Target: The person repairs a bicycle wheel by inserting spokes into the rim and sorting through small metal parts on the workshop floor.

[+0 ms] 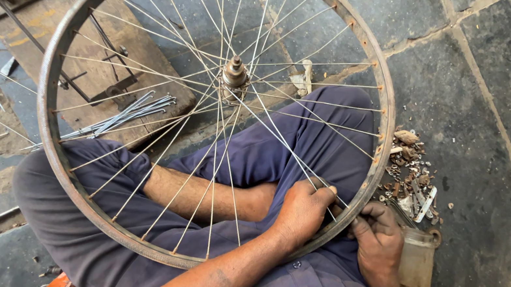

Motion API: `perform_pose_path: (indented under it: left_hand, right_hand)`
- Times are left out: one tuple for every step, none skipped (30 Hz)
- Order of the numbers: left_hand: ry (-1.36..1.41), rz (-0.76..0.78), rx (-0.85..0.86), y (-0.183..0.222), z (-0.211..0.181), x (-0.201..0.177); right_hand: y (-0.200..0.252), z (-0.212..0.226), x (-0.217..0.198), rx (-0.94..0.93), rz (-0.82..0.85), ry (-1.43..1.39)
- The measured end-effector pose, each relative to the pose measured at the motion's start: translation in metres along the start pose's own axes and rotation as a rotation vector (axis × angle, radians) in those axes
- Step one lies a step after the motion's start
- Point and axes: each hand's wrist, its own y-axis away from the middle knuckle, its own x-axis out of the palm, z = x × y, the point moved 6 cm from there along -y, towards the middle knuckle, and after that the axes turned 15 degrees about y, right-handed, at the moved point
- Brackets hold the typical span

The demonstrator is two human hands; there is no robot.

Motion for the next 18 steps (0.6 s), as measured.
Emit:
perform_pose_path:
  left_hand:
    - [-0.005, -0.010, -0.012, 0.002, 0.000, -0.001]
    - [0.011, -0.002, -0.013, 0.002, -0.001, -0.001]
    - [0.029, 0.013, -0.020, 0.003, 0.000, 0.000]
    - [0.046, 0.028, -0.026, 0.003, 0.000, 0.002]
    - [0.080, 0.037, -0.046, 0.003, 0.001, 0.003]
    - [0.113, 0.045, -0.066, 0.004, 0.002, 0.005]
    - [0.147, 0.049, -0.082, 0.004, 0.002, 0.005]
    - [0.148, 0.044, -0.083, 0.004, 0.002, 0.004]
    - [0.148, 0.039, -0.084, 0.004, 0.003, 0.003]
    - [0.147, 0.033, -0.084, 0.003, 0.005, 0.002]
    - [0.181, 0.041, -0.077, 0.002, 0.006, 0.003]
    - [0.215, 0.048, -0.070, -0.001, 0.008, 0.003]
    - [0.249, 0.056, -0.068, -0.003, 0.011, 0.004]
    - [0.271, 0.066, -0.066, -0.003, 0.014, 0.004]
    - [0.291, 0.077, -0.064, -0.004, 0.016, 0.004]
    - [0.310, 0.089, -0.062, -0.005, 0.017, 0.004]
    - [0.311, 0.096, -0.060, -0.006, 0.018, 0.004]
    - [0.311, 0.103, -0.057, -0.006, 0.017, 0.005]
  right_hand:
    - [0.002, -0.002, 0.001, -0.001, 0.001, -0.019]
    - [0.001, -0.003, 0.003, -0.008, -0.001, -0.007]
    - [0.001, -0.004, 0.002, -0.010, -0.007, 0.010]
    - [0.002, -0.004, 0.001, -0.012, -0.014, 0.026]
    - [0.003, -0.001, 0.000, -0.041, -0.040, 0.109]
    - [0.006, 0.003, -0.001, -0.071, -0.066, 0.192]
    - [0.007, 0.008, 0.000, -0.102, -0.087, 0.273]
    - [0.006, 0.012, 0.001, -0.115, -0.079, 0.247]
    - [0.006, 0.016, 0.002, -0.128, -0.071, 0.218]
    - [0.005, 0.018, 0.003, -0.141, -0.062, 0.190]
    - [0.004, 0.018, 0.004, -0.118, -0.045, 0.127]
    - [0.002, 0.017, 0.005, -0.096, -0.028, 0.065]
    - [0.003, 0.016, 0.005, -0.070, -0.012, 0.003]
    - [0.004, 0.015, 0.004, -0.070, -0.018, 0.071]
    - [0.004, 0.015, 0.003, -0.069, -0.027, 0.139]
    - [0.004, 0.015, 0.002, -0.068, -0.035, 0.206]
    - [0.005, 0.018, 0.002, -0.097, -0.055, 0.255]
    - [0.007, 0.021, 0.002, -0.125, -0.076, 0.303]
